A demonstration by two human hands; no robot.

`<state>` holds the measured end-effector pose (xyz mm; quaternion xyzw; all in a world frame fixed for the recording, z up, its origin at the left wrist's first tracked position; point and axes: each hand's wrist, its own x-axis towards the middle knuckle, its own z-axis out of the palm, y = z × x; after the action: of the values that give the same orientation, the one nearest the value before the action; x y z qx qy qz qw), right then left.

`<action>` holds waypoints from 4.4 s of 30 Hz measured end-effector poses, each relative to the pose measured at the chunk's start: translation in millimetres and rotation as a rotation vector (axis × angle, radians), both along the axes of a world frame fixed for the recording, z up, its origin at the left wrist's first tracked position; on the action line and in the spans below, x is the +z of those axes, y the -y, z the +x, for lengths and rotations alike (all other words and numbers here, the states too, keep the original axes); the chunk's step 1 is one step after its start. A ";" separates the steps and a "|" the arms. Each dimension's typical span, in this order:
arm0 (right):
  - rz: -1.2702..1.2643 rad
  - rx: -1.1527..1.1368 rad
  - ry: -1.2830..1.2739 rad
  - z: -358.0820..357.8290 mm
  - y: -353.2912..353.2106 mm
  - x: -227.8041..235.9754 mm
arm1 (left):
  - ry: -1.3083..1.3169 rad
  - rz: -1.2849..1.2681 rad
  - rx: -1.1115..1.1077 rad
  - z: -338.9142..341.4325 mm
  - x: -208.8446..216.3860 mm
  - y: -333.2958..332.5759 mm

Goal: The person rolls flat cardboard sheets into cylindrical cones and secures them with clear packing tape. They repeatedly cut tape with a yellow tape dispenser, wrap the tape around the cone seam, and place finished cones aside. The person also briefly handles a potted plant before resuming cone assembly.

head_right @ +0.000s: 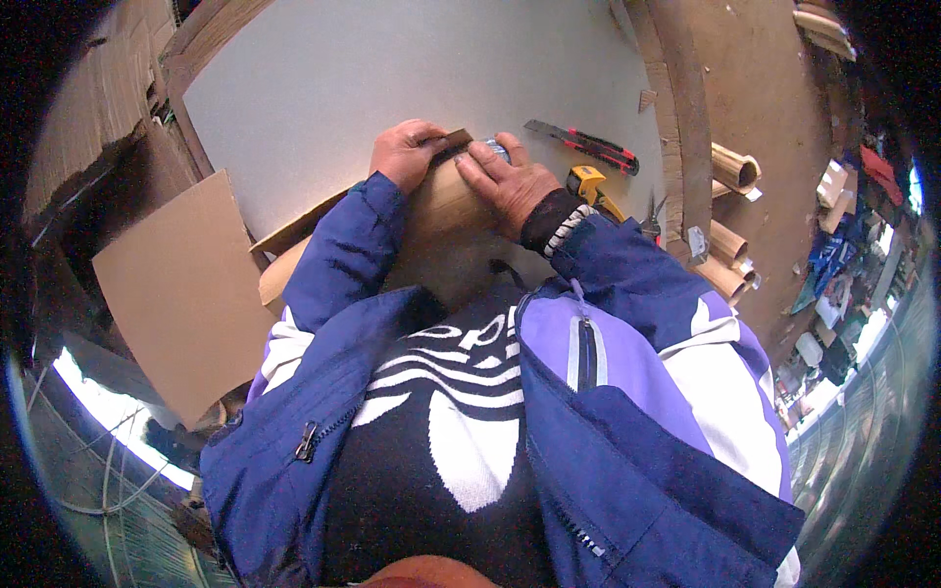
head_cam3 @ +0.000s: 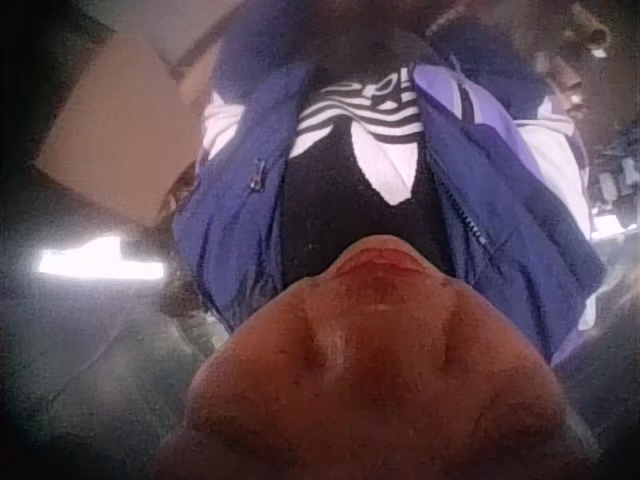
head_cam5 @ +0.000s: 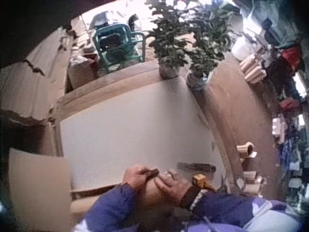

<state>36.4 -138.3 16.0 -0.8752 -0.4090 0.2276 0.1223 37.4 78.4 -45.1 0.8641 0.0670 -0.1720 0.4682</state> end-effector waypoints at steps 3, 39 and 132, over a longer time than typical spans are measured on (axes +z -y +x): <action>0.030 0.015 0.067 -2.9 5.3 -9.2 | -0.007 0.017 -0.008 -2.5 6.7 1.2; -0.239 -0.729 -0.208 -75.7 201.1 -64.5 | 0.215 0.497 0.046 -104.2 60.3 79.1; 0.058 -0.665 0.005 -128.5 77.2 5.1 | -0.459 -0.163 -0.138 17.7 -0.4 -6.1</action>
<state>-92.1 -215.5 21.0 -0.9575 -0.1076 0.1611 0.2137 55.0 84.5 -45.5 0.7644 0.0984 -0.4002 0.4959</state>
